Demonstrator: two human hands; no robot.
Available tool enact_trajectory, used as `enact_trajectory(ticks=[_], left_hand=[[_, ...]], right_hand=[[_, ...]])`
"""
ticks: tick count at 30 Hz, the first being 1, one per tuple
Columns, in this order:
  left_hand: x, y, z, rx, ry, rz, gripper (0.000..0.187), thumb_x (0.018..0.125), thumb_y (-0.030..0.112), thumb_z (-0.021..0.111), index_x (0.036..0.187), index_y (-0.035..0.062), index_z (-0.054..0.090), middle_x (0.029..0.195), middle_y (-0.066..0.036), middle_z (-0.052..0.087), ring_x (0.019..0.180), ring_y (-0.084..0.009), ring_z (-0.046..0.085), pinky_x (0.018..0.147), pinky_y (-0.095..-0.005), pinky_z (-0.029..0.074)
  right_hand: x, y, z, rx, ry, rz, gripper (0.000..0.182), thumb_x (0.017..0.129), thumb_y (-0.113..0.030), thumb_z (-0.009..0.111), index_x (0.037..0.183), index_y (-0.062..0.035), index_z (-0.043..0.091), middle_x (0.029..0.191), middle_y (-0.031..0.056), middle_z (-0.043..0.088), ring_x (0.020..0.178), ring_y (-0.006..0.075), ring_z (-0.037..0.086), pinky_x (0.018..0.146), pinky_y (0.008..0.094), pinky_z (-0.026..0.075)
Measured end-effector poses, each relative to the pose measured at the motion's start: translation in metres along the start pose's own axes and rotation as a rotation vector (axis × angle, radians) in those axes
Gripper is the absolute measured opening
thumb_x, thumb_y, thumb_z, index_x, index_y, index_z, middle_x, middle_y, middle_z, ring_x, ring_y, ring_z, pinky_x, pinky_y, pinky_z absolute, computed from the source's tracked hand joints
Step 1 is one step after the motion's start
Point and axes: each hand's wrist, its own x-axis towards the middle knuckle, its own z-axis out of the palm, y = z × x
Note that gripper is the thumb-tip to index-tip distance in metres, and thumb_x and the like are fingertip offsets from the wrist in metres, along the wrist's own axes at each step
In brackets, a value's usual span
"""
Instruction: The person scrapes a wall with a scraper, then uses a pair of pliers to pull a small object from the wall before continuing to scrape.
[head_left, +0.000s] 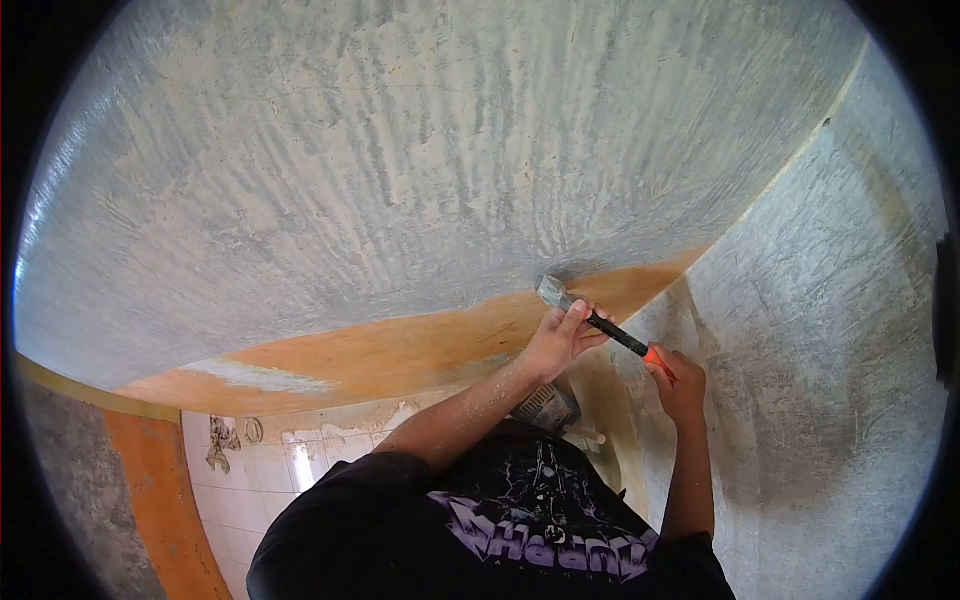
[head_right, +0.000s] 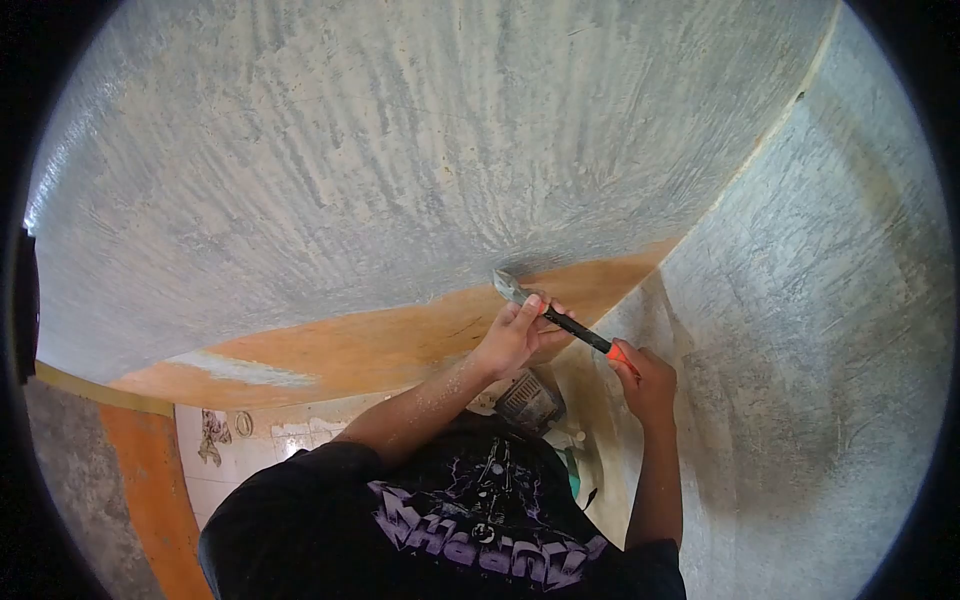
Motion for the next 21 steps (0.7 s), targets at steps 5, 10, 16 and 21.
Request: enact_trajectory(ticks=[5, 10, 16, 21], left_hand=[[-0.013, 0.012, -0.001, -0.013, 0.025, 0.039, 0.024, 0.106, 0.029, 0.042, 0.106, 0.008, 0.054, 0.111, -0.006, 0.059, 0.119, -0.026, 0.058, 0.103, -0.0454, 0.049], [-0.029, 0.024, -0.008, 0.011, 0.033, 0.048, 0.024, 0.106, 0.03, 0.042, 0.106, 0.0091, 0.054, 0.111, -0.005, 0.058, 0.12, -0.0248, 0.057, 0.102, -0.0463, 0.05], [-0.044, 0.034, -0.015, 0.041, 0.079, 0.058, 0.025, 0.106, 0.032, 0.042, 0.106, 0.0102, 0.054, 0.111, -0.004, 0.059, 0.12, -0.0237, 0.057, 0.1, -0.0451, 0.05], [-0.061, 0.044, -0.025, 0.066, 0.093, 0.08, 0.025, 0.106, 0.034, 0.042, 0.107, 0.0115, 0.053, 0.112, -0.004, 0.058, 0.121, -0.0241, 0.057, 0.099, -0.0446, 0.05]], right_hand=[[-0.001, -0.005, 0.011, -0.01, 0.011, -0.036, 0.033, 0.08, -0.018, 0.076, 0.112, -0.0122, 0.071, 0.069, 0.0082, 0.057, 0.057, 0.023, 0.055, 0.054, 0.0344, 0.044], [-0.001, -0.018, 0.021, -0.015, 0.008, -0.063, 0.033, 0.08, -0.013, 0.076, 0.112, -0.0116, 0.071, 0.069, 0.0088, 0.058, 0.056, 0.0224, 0.056, 0.054, 0.0343, 0.044], [-0.001, -0.03, 0.032, -0.024, 0.007, -0.117, 0.035, 0.078, -0.011, 0.075, 0.113, -0.0094, 0.07, 0.069, 0.0091, 0.058, 0.055, 0.0227, 0.056, 0.053, 0.0346, 0.044], [0.001, -0.046, 0.046, -0.021, 0.023, -0.147, 0.032, 0.079, -0.023, 0.077, 0.109, -0.0113, 0.072, 0.067, 0.0082, 0.06, 0.056, 0.0247, 0.058, 0.052, 0.0359, 0.044]])
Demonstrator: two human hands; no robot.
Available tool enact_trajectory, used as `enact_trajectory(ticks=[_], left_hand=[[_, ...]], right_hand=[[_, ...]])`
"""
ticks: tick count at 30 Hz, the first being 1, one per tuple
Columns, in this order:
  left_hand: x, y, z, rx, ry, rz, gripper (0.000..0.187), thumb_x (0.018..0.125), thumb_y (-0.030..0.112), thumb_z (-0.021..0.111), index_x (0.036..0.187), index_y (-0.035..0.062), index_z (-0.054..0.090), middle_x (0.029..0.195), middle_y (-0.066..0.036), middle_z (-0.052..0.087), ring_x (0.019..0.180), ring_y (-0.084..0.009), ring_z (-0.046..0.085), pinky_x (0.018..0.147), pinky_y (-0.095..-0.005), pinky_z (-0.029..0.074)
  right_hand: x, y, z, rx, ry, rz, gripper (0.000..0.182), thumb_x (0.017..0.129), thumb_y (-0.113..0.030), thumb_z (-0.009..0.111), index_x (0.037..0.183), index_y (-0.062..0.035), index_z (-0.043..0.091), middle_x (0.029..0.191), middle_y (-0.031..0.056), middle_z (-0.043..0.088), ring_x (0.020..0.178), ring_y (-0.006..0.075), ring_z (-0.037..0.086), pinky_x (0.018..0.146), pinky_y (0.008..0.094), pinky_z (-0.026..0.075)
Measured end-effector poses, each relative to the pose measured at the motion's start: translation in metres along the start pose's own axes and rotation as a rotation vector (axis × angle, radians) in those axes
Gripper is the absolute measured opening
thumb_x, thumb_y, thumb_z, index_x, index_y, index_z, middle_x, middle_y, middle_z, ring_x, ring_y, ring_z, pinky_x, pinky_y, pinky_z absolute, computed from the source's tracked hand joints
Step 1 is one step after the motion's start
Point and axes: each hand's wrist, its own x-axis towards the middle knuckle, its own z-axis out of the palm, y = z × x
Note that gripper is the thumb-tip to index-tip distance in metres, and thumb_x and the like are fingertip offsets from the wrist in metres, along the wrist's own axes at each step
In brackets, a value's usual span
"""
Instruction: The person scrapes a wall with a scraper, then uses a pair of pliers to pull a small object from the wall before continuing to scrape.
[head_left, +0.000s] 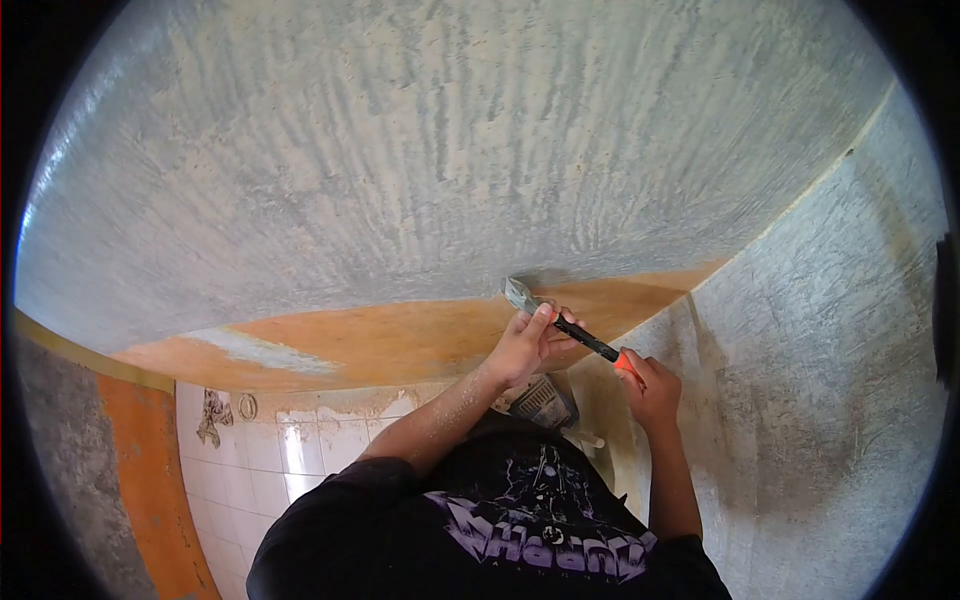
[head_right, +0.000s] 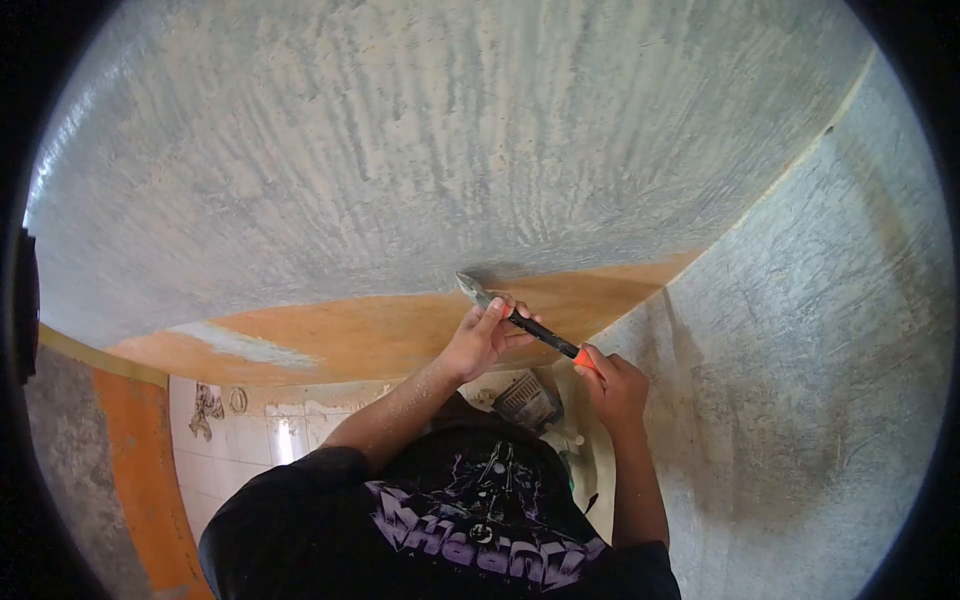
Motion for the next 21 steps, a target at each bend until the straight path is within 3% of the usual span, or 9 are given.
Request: enact_trajectory(ticks=[3, 15, 18, 21], left_hand=[[-0.009, 0.003, -0.015, 0.005, 0.007, 0.015, 0.026, 0.105, 0.036, 0.042, 0.108, 0.0129, 0.053, 0.113, -0.004, 0.056, 0.122, -0.0257, 0.056, 0.099, -0.0459, 0.05], [-0.04, 0.025, -0.037, 0.024, 0.076, 0.05, 0.029, 0.106, 0.036, 0.041, 0.104, 0.0089, 0.052, 0.108, -0.006, 0.058, 0.118, -0.0283, 0.059, 0.1, -0.0461, 0.049], [-0.04, 0.027, -0.036, 0.019, 0.057, 0.019, 0.029, 0.105, 0.037, 0.042, 0.103, 0.0093, 0.052, 0.107, -0.006, 0.058, 0.118, -0.0282, 0.059, 0.1, -0.0454, 0.049], [-0.033, 0.021, -0.031, 0.022, 0.032, -0.032, 0.029, 0.105, 0.037, 0.042, 0.102, 0.0095, 0.052, 0.107, -0.006, 0.059, 0.119, -0.0282, 0.059, 0.101, -0.0458, 0.049]], right_hand=[[-0.003, -0.003, 0.013, 0.016, -0.004, -0.029, 0.033, 0.079, -0.012, 0.074, 0.111, -0.0088, 0.071, 0.069, 0.0095, 0.059, 0.055, 0.0233, 0.056, 0.053, 0.0345, 0.045], [-0.009, -0.04, 0.044, 0.155, -0.024, -0.048, 0.032, 0.082, -0.015, 0.074, 0.112, -0.0048, 0.069, 0.072, 0.0127, 0.063, 0.057, 0.0254, 0.059, 0.054, 0.0352, 0.046], [-0.013, -0.032, 0.04, 0.316, -0.076, -0.081, 0.034, 0.085, -0.019, 0.072, 0.115, -0.0033, 0.067, 0.079, 0.0118, 0.067, 0.063, 0.0238, 0.062, 0.06, 0.034, 0.049], [-0.017, -0.026, 0.014, 0.457, -0.383, 0.274, 0.034, 0.087, -0.019, 0.069, 0.117, -0.0019, 0.066, 0.077, 0.0084, 0.065, 0.064, 0.0152, 0.058, 0.062, 0.03, 0.047]])
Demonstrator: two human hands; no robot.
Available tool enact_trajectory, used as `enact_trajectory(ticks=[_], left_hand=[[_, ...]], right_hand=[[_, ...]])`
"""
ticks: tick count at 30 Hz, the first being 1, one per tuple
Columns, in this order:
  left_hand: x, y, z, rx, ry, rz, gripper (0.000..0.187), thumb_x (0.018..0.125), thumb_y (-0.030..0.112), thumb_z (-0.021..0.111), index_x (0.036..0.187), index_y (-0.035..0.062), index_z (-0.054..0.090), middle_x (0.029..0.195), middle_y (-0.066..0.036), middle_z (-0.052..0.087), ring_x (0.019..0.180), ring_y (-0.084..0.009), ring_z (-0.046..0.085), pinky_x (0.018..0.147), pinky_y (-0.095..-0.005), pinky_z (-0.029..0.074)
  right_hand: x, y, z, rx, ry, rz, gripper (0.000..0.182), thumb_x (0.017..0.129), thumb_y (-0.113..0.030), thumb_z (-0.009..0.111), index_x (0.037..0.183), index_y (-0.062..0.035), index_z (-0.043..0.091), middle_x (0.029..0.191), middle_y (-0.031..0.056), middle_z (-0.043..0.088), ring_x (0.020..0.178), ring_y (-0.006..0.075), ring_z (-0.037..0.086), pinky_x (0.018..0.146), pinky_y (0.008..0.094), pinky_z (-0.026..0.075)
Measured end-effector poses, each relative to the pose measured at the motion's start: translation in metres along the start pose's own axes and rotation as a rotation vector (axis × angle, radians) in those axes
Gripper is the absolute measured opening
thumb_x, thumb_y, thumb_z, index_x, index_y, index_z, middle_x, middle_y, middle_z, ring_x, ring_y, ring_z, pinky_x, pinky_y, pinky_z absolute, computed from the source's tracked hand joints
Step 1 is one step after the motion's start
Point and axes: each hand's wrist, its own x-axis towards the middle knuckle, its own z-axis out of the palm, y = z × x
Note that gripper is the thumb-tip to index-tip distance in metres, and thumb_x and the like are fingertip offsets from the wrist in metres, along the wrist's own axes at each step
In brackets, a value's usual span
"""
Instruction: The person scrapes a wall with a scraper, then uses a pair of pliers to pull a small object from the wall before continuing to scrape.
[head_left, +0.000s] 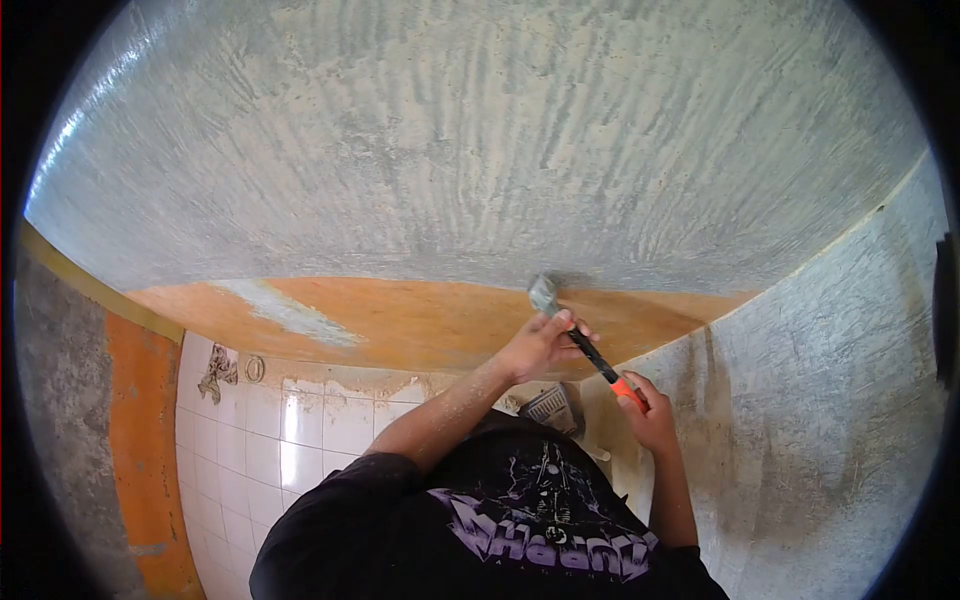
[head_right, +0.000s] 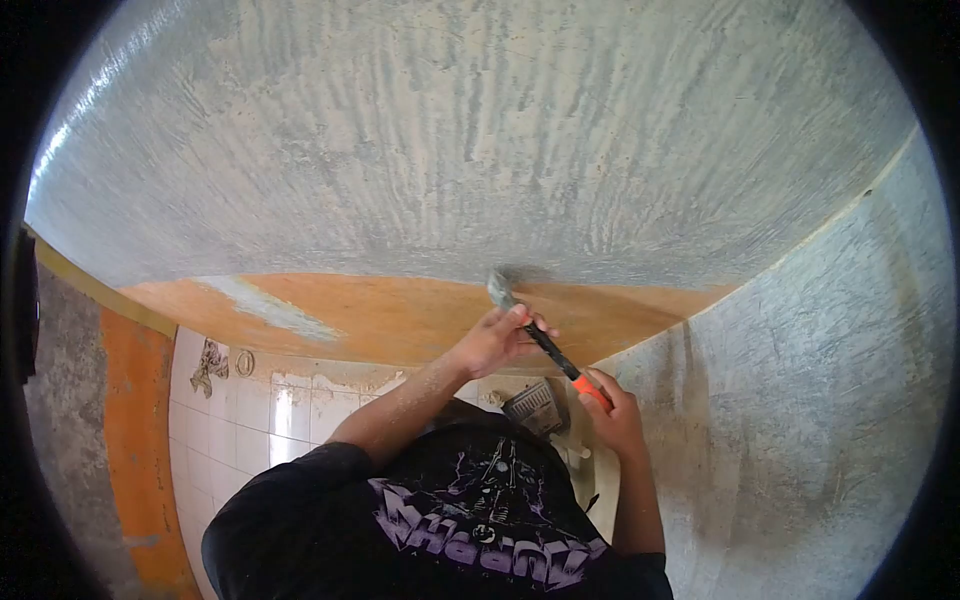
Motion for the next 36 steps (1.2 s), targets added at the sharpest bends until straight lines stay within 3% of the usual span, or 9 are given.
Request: enact_trajectory(ticks=[3, 9, 12, 15, 18, 21, 24, 36], left_hand=[[0.009, -0.001, 0.01, -0.003, -0.027, -0.067, 0.03, 0.105, 0.037, 0.042, 0.102, 0.0093, 0.052, 0.107, -0.006, 0.059, 0.119, -0.0284, 0.059, 0.101, -0.0474, 0.05], [0.0, 0.013, 0.005, -0.034, -0.031, -0.137, 0.031, 0.105, 0.039, 0.042, 0.105, 0.0094, 0.053, 0.109, -0.006, 0.059, 0.119, -0.0289, 0.059, 0.099, -0.0504, 0.051], [-0.012, 0.017, -0.005, -0.038, -0.026, -0.137, 0.031, 0.105, 0.038, 0.041, 0.107, 0.0097, 0.052, 0.11, -0.006, 0.059, 0.12, -0.0292, 0.059, 0.099, -0.0507, 0.051], [-0.014, 0.02, -0.008, -0.029, -0.018, -0.127, 0.03, 0.105, 0.038, 0.041, 0.107, 0.0102, 0.051, 0.111, -0.007, 0.059, 0.12, -0.0296, 0.059, 0.099, -0.0504, 0.05], [-0.019, 0.015, -0.009, -0.018, 0.015, -0.1, 0.028, 0.105, 0.037, 0.041, 0.106, 0.0107, 0.05, 0.111, -0.007, 0.059, 0.12, -0.0305, 0.059, 0.1, -0.05, 0.049], [-0.019, 0.014, -0.01, -0.011, 0.045, -0.04, 0.026, 0.105, 0.036, 0.041, 0.105, 0.011, 0.049, 0.109, -0.007, 0.059, 0.118, -0.0317, 0.06, 0.1, -0.0499, 0.049], [-0.021, 0.011, -0.008, 0.003, 0.093, 0.017, 0.026, 0.106, 0.036, 0.041, 0.104, 0.0106, 0.048, 0.106, -0.007, 0.059, 0.115, -0.0326, 0.061, 0.099, -0.0505, 0.05], [-0.018, 0.006, -0.003, 0.035, 0.155, 0.076, 0.025, 0.106, 0.035, 0.039, 0.103, 0.0106, 0.046, 0.101, -0.008, 0.058, 0.11, -0.0317, 0.063, 0.097, -0.0503, 0.051]], right_hand=[[-0.006, 0.009, -0.007, 0.083, -0.025, 0.098, 0.035, 0.089, -0.019, 0.067, 0.118, -0.0015, 0.066, 0.073, 0.0038, 0.059, 0.066, 0.0091, 0.051, 0.062, 0.0268, 0.044], [-0.009, -0.01, 0.005, 0.026, 0.04, 0.017, 0.036, 0.089, -0.019, 0.067, 0.12, -0.0015, 0.066, 0.07, 0.0019, 0.058, 0.063, 0.0077, 0.049, 0.06, 0.0253, 0.043], [-0.007, -0.009, 0.019, -0.005, 0.074, -0.03, 0.036, 0.088, -0.018, 0.068, 0.12, -0.0018, 0.066, 0.071, 0.0053, 0.062, 0.061, 0.0086, 0.051, 0.059, 0.0253, 0.044], [-0.009, -0.009, 0.029, -0.077, 0.128, -0.092, 0.035, 0.088, -0.016, 0.067, 0.12, -0.0023, 0.066, 0.074, 0.0111, 0.065, 0.06, 0.0123, 0.056, 0.059, 0.0274, 0.046], [-0.013, -0.02, 0.034, -0.098, 0.109, -0.034, 0.034, 0.087, -0.015, 0.066, 0.119, -0.0034, 0.066, 0.082, 0.0173, 0.069, 0.065, 0.0217, 0.066, 0.062, 0.0314, 0.05], [-0.009, -0.009, 0.043, -0.143, 0.178, -0.2, 0.033, 0.088, -0.014, 0.066, 0.118, -0.0026, 0.066, 0.089, 0.0202, 0.07, 0.077, 0.0308, 0.071, 0.068, 0.0351, 0.054], [-0.006, -0.004, 0.045, -0.135, 0.173, -0.232, 0.033, 0.088, -0.014, 0.066, 0.117, -0.0001, 0.066, 0.096, 0.0226, 0.07, 0.086, 0.0342, 0.072, 0.073, 0.037, 0.055], [0.001, 0.0, 0.042, -0.148, 0.143, -0.197, 0.033, 0.088, -0.014, 0.067, 0.117, 0.0023, 0.066, 0.096, 0.0232, 0.071, 0.087, 0.0329, 0.072, 0.074, 0.036, 0.055]])
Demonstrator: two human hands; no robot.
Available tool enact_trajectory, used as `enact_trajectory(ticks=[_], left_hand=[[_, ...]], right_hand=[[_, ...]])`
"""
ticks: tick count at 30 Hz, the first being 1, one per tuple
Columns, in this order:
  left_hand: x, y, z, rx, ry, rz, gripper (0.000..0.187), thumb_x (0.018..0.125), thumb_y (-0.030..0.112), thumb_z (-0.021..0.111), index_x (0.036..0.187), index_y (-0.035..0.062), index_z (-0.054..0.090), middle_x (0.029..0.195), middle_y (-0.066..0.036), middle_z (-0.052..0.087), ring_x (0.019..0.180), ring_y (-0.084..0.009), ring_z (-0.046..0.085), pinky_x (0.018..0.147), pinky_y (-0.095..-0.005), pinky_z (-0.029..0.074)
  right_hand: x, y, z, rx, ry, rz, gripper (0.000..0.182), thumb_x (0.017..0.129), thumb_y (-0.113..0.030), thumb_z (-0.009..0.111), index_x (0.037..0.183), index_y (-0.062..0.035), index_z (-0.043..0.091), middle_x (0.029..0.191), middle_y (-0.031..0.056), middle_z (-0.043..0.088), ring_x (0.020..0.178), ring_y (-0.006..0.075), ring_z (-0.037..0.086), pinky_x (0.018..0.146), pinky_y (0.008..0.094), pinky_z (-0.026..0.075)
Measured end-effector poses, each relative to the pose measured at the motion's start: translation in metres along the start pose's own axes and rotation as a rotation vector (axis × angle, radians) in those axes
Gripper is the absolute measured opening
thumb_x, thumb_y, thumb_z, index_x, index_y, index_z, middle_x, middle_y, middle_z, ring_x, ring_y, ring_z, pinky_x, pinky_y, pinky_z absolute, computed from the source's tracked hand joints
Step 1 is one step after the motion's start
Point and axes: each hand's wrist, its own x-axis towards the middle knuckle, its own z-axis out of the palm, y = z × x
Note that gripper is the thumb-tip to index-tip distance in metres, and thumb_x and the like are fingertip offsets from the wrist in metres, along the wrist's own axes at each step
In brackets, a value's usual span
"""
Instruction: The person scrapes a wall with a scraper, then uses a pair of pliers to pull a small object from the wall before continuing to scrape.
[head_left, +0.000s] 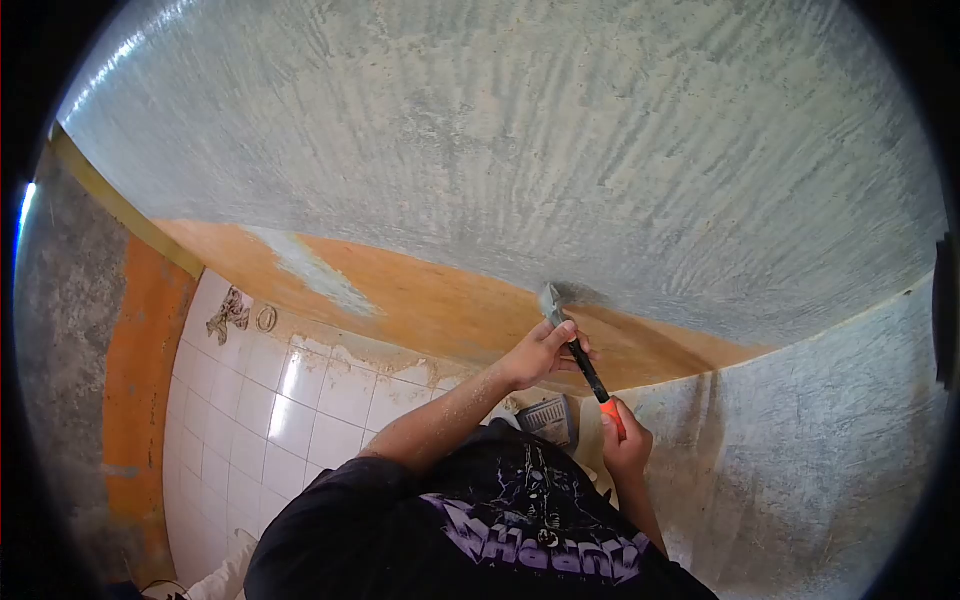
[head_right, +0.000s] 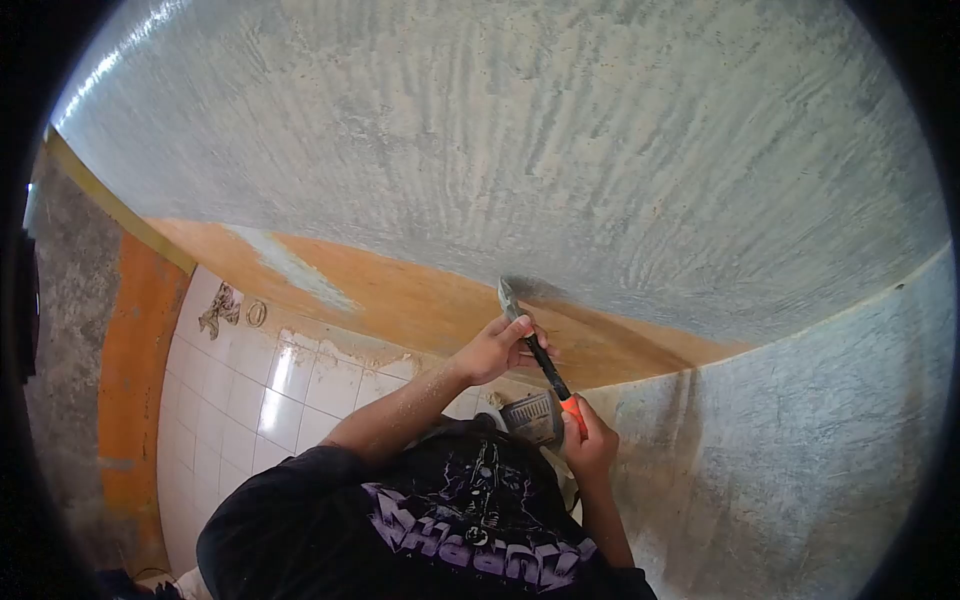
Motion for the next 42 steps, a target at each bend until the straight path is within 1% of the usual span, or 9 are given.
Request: enact_trajectory(ticks=[3, 6, 9, 12, 18, 21, 27, 33, 42], left_hand=[[-0.002, 0.0, 0.001, 0.005, 0.005, -0.012, 0.025, 0.106, 0.035, 0.04, 0.103, 0.0107, 0.046, 0.1, -0.008, 0.058, 0.11, -0.0317, 0.063, 0.097, -0.0501, 0.051], [-0.002, 0.004, 0.0, 0.019, 0.003, -0.004, 0.025, 0.106, 0.035, 0.041, 0.102, 0.0106, 0.046, 0.1, -0.008, 0.058, 0.109, -0.0322, 0.063, 0.098, -0.0504, 0.05], [-0.003, -0.001, -0.002, 0.003, -0.002, 0.0, 0.026, 0.105, 0.035, 0.041, 0.102, 0.0104, 0.046, 0.1, -0.008, 0.058, 0.108, -0.0322, 0.063, 0.097, -0.0505, 0.05], [-0.004, 0.005, -0.003, 0.005, -0.007, -0.006, 0.026, 0.105, 0.036, 0.041, 0.102, 0.0102, 0.045, 0.101, -0.008, 0.058, 0.107, -0.0317, 0.064, 0.095, -0.0505, 0.051], [-0.011, 0.013, -0.008, 0.102, 0.038, 0.006, 0.027, 0.105, 0.037, 0.04, 0.103, 0.01, 0.045, 0.101, -0.009, 0.058, 0.106, -0.0314, 0.065, 0.091, -0.05, 0.054], [-0.013, 0.013, -0.009, 0.101, 0.044, 0.009, 0.028, 0.106, 0.037, 0.039, 0.104, 0.0099, 0.044, 0.101, -0.008, 0.058, 0.105, -0.0312, 0.065, 0.09, -0.0487, 0.055], [-0.012, 0.011, -0.013, 0.1, 0.066, 0.011, 0.03, 0.106, 0.038, 0.039, 0.106, 0.0092, 0.045, 0.101, -0.008, 0.057, 0.105, -0.031, 0.065, 0.088, -0.0472, 0.055], [-0.016, 0.015, -0.014, 0.131, 0.075, 0.028, 0.031, 0.105, 0.039, 0.04, 0.106, 0.0091, 0.045, 0.101, -0.008, 0.058, 0.103, -0.0306, 0.066, 0.087, -0.0464, 0.056], [-0.022, 0.02, -0.018, 0.161, 0.094, 0.041, 0.029, 0.106, 0.038, 0.039, 0.106, 0.0093, 0.044, 0.1, -0.008, 0.058, 0.102, -0.0291, 0.066, 0.085, -0.0452, 0.057]], right_hand=[[-0.002, -0.002, 0.003, 0.022, 0.019, -0.015, 0.033, 0.088, -0.014, 0.067, 0.116, 0.0018, 0.067, 0.097, 0.0233, 0.071, 0.087, 0.0328, 0.072, 0.075, 0.036, 0.055], [-0.005, -0.003, 0.009, 0.042, 0.052, -0.053, 0.032, 0.089, -0.014, 0.066, 0.117, 0.0011, 0.066, 0.091, 0.0224, 0.07, 0.078, 0.0325, 0.072, 0.068, 0.0352, 0.054], [-0.003, -0.004, 0.008, -0.004, 0.056, -0.089, 0.032, 0.089, -0.014, 0.065, 0.116, 0.0012, 0.066, 0.091, 0.0226, 0.07, 0.078, 0.0332, 0.071, 0.068, 0.0355, 0.054], [-0.002, -0.005, 0.008, -0.008, 0.042, -0.059, 0.033, 0.087, -0.014, 0.069, 0.115, 0.0019, 0.067, 0.096, 0.023, 0.071, 0.086, 0.0341, 0.072, 0.073, 0.0369, 0.056], [-0.002, -0.014, 0.015, -0.016, 0.023, -0.041, 0.033, 0.086, -0.013, 0.069, 0.115, 0.002, 0.067, 0.095, 0.0227, 0.071, 0.085, 0.0334, 0.072, 0.073, 0.0368, 0.056], [-0.002, -0.016, 0.018, -0.019, 0.045, -0.097, 0.032, 0.089, -0.014, 0.065, 0.117, 0.0026, 0.065, 0.09, 0.0235, 0.07, 0.078, 0.0334, 0.072, 0.068, 0.0364, 0.054], [0.002, -0.015, 0.02, -0.03, 0.046, -0.13, 0.033, 0.089, -0.014, 0.065, 0.118, 0.0025, 0.065, 0.092, 0.0236, 0.07, 0.08, 0.0335, 0.072, 0.069, 0.0366, 0.055], [-0.001, -0.023, 0.023, -0.022, 0.016, -0.023, 0.033, 0.086, -0.013, 0.069, 0.115, 0.0025, 0.067, 0.097, 0.0226, 0.071, 0.086, 0.0334, 0.072, 0.075, 0.0365, 0.056], [-0.004, -0.029, 0.032, -0.037, 0.038, -0.093, 0.033, 0.087, -0.013, 0.068, 0.116, 0.0021, 0.066, 0.096, 0.022, 0.071, 0.086, 0.0328, 0.072, 0.073, 0.0366, 0.056]])
